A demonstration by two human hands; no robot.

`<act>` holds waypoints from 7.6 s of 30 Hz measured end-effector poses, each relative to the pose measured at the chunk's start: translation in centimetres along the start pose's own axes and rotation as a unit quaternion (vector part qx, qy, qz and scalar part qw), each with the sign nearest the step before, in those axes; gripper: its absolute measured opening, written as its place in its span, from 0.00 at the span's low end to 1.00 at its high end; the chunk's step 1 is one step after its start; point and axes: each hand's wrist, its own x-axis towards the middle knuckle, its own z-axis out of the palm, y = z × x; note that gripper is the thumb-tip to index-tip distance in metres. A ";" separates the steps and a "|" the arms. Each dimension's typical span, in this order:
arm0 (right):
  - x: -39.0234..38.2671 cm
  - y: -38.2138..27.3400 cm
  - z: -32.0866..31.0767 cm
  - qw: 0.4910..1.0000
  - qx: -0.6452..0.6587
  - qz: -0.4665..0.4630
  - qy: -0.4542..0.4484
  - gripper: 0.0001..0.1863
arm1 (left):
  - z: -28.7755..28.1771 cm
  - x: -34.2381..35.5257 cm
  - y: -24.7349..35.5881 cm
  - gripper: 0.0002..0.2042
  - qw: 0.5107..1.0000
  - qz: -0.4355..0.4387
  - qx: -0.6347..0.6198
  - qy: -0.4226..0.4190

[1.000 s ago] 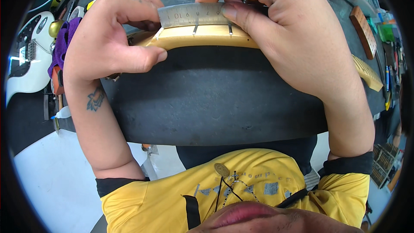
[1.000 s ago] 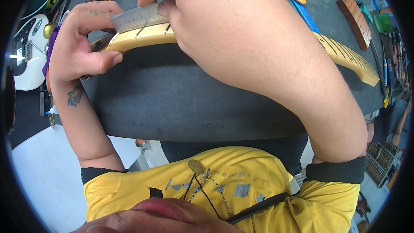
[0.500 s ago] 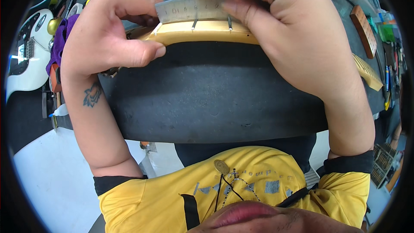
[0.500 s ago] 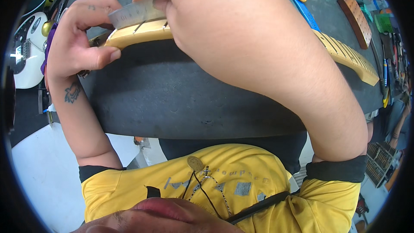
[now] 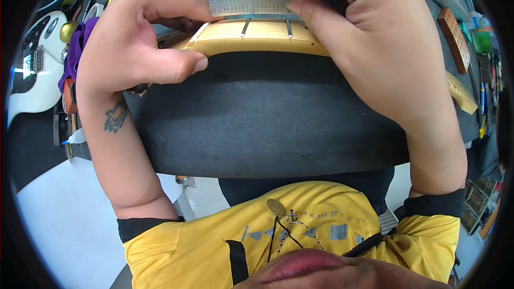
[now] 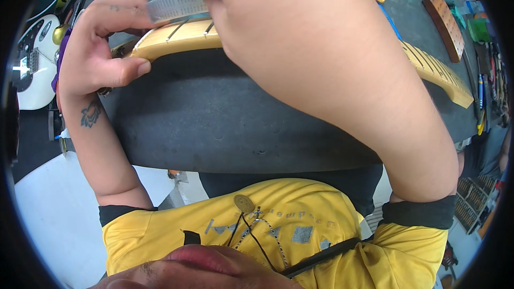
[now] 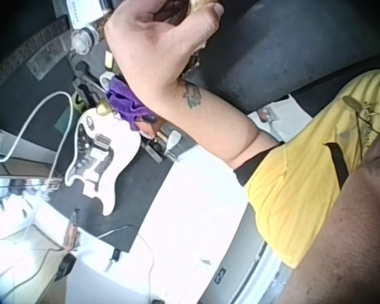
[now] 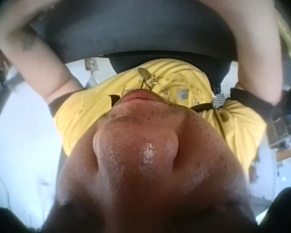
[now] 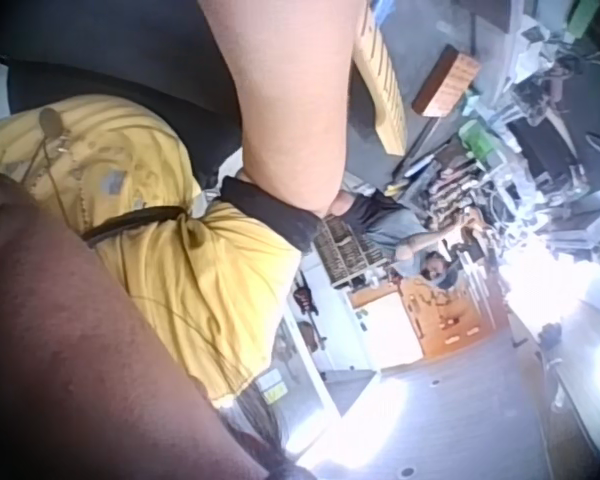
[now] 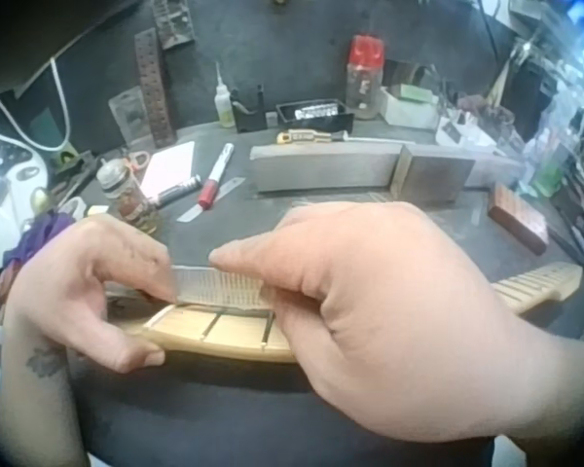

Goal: The person checks the straightness and fret level of a guitar neck by placing a metal straightedge and a fret rocker along the fretboard, moving the tools to different positions and pressing them against the frets.

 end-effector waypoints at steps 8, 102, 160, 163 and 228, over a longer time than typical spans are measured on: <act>-0.8 0.2 1.2 0.998 -0.023 0.009 -0.050 0.17 | 0.3 -0.7 -1.1 0.29 0.999 -0.013 -0.043 0.015; -0.5 -0.3 0.7 0.996 -0.064 0.021 -0.055 0.20 | 1.2 0.4 0.3 0.27 0.994 -0.034 -0.101 0.005; 0.9 1.2 -3.3 0.886 -0.163 -0.100 -0.422 0.49 | 3.1 0.9 -1.6 0.23 0.988 0.024 -0.148 -0.032; 0.9 1.1 -3.4 0.882 -0.182 -0.097 -0.424 0.49 | 2.9 0.9 -1.4 0.23 0.987 0.012 -0.152 -0.041; 1.1 0.0 -1.7 0.886 -0.174 -0.074 -0.424 0.53 | 1.3 0.5 -0.8 0.21 0.971 0.051 -0.218 -0.079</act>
